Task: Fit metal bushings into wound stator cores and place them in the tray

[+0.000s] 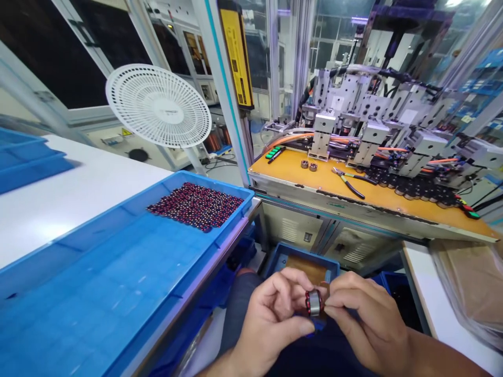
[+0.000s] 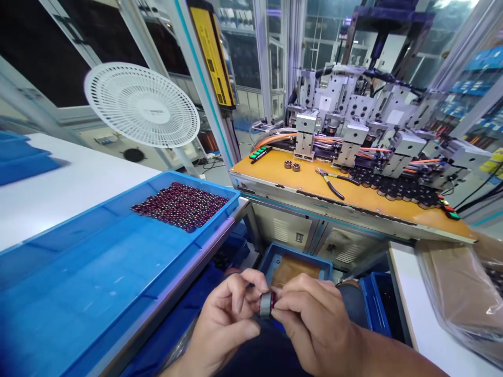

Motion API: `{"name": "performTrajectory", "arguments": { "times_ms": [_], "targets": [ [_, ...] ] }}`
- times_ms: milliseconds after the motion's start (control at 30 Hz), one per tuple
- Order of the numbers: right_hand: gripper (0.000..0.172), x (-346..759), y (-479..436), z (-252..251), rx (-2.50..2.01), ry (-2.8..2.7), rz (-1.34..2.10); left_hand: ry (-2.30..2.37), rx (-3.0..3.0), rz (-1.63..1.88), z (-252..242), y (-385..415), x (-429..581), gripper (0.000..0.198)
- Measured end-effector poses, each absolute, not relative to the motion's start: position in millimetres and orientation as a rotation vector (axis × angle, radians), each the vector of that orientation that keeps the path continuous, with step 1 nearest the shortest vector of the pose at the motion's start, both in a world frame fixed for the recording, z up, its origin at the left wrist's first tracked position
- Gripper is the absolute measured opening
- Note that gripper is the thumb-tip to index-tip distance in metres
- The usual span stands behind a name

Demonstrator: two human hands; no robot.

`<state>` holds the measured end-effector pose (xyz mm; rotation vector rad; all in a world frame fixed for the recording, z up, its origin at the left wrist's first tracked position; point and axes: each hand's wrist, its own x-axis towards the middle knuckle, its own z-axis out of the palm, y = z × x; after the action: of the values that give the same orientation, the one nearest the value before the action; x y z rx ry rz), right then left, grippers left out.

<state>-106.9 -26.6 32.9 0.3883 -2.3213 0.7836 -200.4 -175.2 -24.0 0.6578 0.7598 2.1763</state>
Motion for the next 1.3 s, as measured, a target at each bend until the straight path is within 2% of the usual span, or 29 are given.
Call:
{"name": "performTrajectory", "arguments": {
  "times_ms": [167,300,433,667,933,1100,1200,1300],
  "targets": [
    [0.01,-105.4,-27.3,29.2,0.37,-2.308,0.848,0.721,0.592,2.294,-20.6,-172.2,-198.7,0.033],
    [0.011,-107.1,-23.2,28.2,0.471,-2.293,1.001,0.641,0.529,2.021,-20.7,-167.5,-203.3,0.054],
    [0.014,-106.8,-18.6,27.7,0.519,-2.307,1.093,0.567,0.592,1.719,-31.3,-164.9,-209.5,0.041],
    [0.009,-103.6,-13.1,28.0,0.588,-2.348,1.017,0.466,0.593,1.629,-33.6,-165.9,-210.7,0.04],
    [0.009,-106.1,-11.4,28.1,0.564,-2.341,0.906,0.72,0.571,1.901,-22.0,-171.4,-208.7,0.035],
    [0.012,-105.8,-25.3,25.0,0.345,-2.276,0.911,0.964,0.684,2.087,-17.3,-173.3,-207.9,0.029],
    [0.01,-106.2,-38.7,21.1,0.09,-2.183,1.147,1.04,0.68,2.149,-17.9,-173.5,-208.3,0.024],
    [0.013,-106.6,-46.7,15.5,-0.152,-2.152,1.661,1.074,0.693,2.167,-22.2,-174.1,-209.0,0.024]
  ]
}}
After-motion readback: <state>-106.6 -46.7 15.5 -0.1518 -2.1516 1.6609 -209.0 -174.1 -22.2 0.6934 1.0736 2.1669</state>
